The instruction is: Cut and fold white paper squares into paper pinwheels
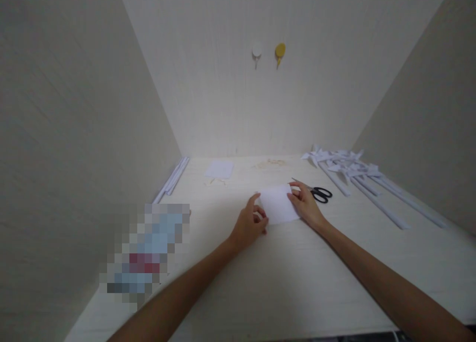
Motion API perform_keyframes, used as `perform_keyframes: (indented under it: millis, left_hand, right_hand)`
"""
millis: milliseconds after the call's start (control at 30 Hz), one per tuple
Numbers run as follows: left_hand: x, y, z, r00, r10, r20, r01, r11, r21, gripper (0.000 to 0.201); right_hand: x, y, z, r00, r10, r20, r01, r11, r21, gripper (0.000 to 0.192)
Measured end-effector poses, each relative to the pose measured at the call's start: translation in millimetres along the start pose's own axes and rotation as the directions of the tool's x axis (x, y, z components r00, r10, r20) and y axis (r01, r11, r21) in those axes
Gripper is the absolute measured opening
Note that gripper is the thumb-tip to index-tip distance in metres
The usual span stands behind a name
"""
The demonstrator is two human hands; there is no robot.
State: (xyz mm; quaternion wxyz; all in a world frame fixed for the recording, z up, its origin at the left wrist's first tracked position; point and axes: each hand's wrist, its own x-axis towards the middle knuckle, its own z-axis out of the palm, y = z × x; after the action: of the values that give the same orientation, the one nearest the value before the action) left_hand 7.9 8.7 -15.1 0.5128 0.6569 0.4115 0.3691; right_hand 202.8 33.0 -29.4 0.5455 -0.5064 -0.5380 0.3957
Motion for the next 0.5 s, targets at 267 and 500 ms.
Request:
perform_keyframes:
  millis: [267,500]
  left_hand:
    - [-21.0,1.6,-28.6,0.935,0.302,0.187,-0.355,0.791,0.498,0.028]
    - [-26.6,6.8,-30.7,0.824,0.234,0.516,-0.559,0.483,0.674,0.036]
  right_hand:
    - [-1.7,-3.6,4.0,0.989,-0.116,0.087,0.136,0.949,-0.285,0.015]
    - [-4.5,-9.0,3.4,0.993,-0.080,0.086,0.104,0.940,-0.326,0.025]
